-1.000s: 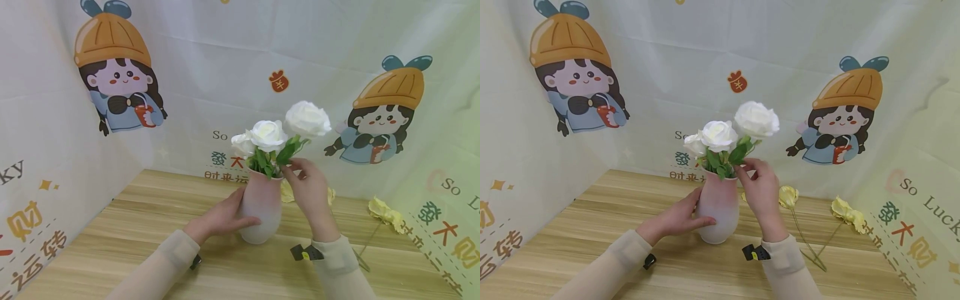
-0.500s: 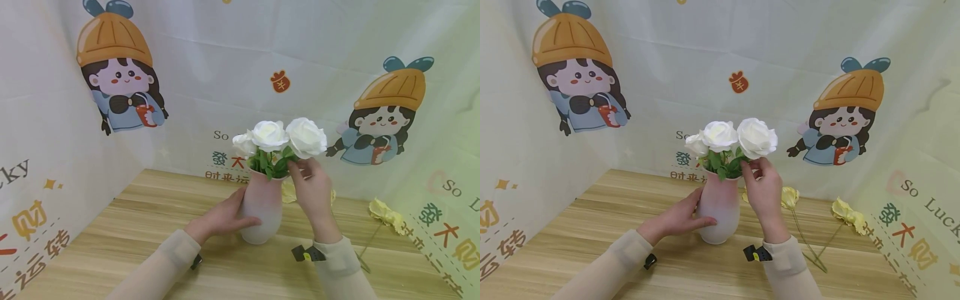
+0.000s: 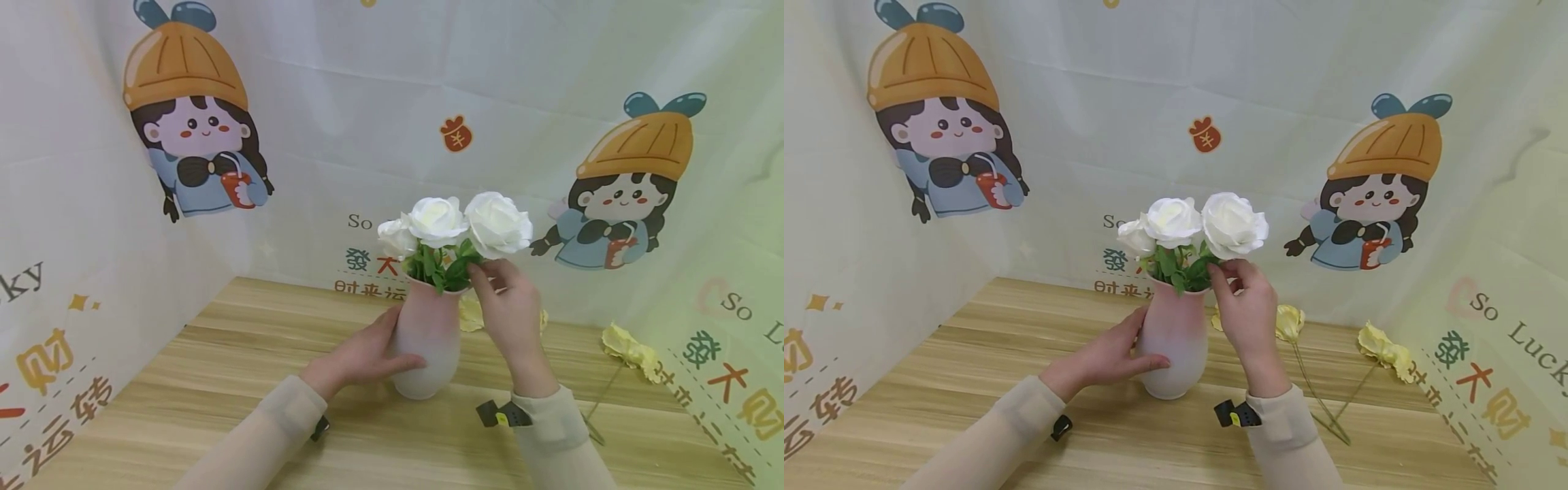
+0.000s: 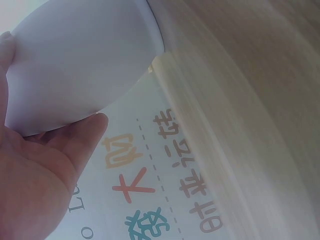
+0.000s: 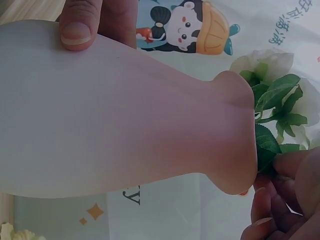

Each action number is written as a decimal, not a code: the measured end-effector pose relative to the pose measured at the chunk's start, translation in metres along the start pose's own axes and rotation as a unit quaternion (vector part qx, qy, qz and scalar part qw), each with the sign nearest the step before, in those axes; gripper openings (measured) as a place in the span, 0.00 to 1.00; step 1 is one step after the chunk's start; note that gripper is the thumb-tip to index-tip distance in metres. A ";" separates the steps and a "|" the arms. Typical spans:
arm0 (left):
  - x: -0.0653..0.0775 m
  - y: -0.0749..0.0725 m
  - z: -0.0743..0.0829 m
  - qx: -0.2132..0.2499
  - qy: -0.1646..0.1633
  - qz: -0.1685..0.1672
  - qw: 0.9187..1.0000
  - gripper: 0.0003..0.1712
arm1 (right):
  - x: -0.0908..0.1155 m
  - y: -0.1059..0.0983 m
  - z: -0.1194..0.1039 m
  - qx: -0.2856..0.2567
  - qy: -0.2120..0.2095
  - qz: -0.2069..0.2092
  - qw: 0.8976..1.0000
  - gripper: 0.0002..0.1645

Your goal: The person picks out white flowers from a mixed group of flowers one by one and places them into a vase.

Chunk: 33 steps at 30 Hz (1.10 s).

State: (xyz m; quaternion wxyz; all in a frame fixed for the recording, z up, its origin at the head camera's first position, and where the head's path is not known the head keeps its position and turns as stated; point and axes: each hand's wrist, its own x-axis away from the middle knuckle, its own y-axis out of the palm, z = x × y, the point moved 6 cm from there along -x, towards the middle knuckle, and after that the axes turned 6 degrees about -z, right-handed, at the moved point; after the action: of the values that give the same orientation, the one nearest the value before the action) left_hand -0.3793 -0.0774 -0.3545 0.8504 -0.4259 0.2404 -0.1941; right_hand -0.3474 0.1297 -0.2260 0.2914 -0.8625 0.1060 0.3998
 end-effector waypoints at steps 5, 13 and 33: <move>-0.001 0.001 0.000 -0.004 -0.003 -0.002 1.000 0.65 | 0.000 -0.001 0.000 -0.003 0.010 -0.002 1.000 0.12; -0.001 0.000 0.000 -0.005 -0.003 -0.002 1.000 0.65 | 0.001 -0.001 0.003 -0.016 0.019 -0.001 1.000 0.14; -0.001 0.001 -0.002 0.002 0.006 0.002 1.000 0.65 | 0.004 -0.005 0.012 -0.023 0.058 -0.010 0.998 0.25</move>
State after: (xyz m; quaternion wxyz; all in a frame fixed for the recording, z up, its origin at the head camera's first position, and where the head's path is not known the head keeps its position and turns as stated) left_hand -0.3811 -0.0773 -0.3560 0.8500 -0.4230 0.2456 -0.1956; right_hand -0.3505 0.1411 -0.2329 0.2685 -0.8920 0.1048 0.3481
